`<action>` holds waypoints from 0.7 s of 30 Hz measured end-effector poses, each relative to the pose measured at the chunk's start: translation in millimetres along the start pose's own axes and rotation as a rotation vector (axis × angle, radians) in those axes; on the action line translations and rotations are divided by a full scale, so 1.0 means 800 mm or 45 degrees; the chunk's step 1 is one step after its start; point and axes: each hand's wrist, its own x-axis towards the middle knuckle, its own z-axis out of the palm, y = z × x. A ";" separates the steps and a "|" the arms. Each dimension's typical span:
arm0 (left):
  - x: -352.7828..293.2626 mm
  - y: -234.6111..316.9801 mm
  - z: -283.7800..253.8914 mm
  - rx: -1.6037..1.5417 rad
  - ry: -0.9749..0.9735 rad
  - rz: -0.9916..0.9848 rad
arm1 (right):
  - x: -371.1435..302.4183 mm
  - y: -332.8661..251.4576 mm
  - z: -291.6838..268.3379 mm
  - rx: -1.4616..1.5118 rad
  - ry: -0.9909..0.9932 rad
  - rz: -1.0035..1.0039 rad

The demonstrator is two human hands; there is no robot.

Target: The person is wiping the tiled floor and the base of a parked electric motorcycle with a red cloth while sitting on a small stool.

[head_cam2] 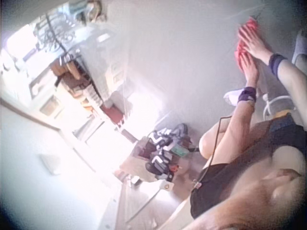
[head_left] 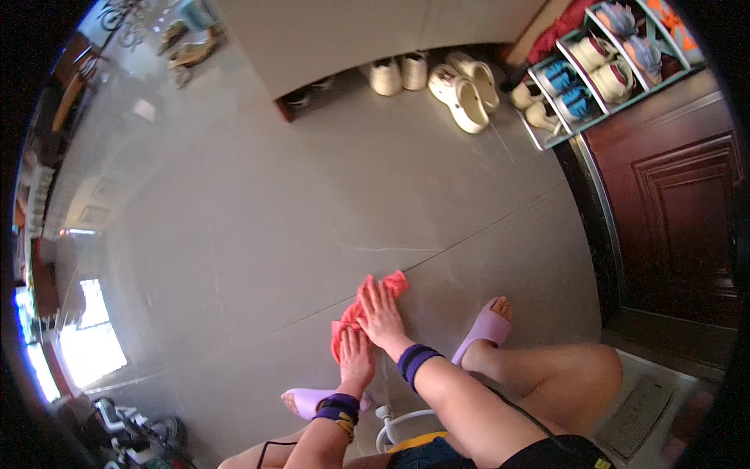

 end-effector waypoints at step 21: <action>0.383 0.334 -0.062 0.303 0.056 0.834 | 0.128 0.431 -0.198 -0.432 0.481 0.611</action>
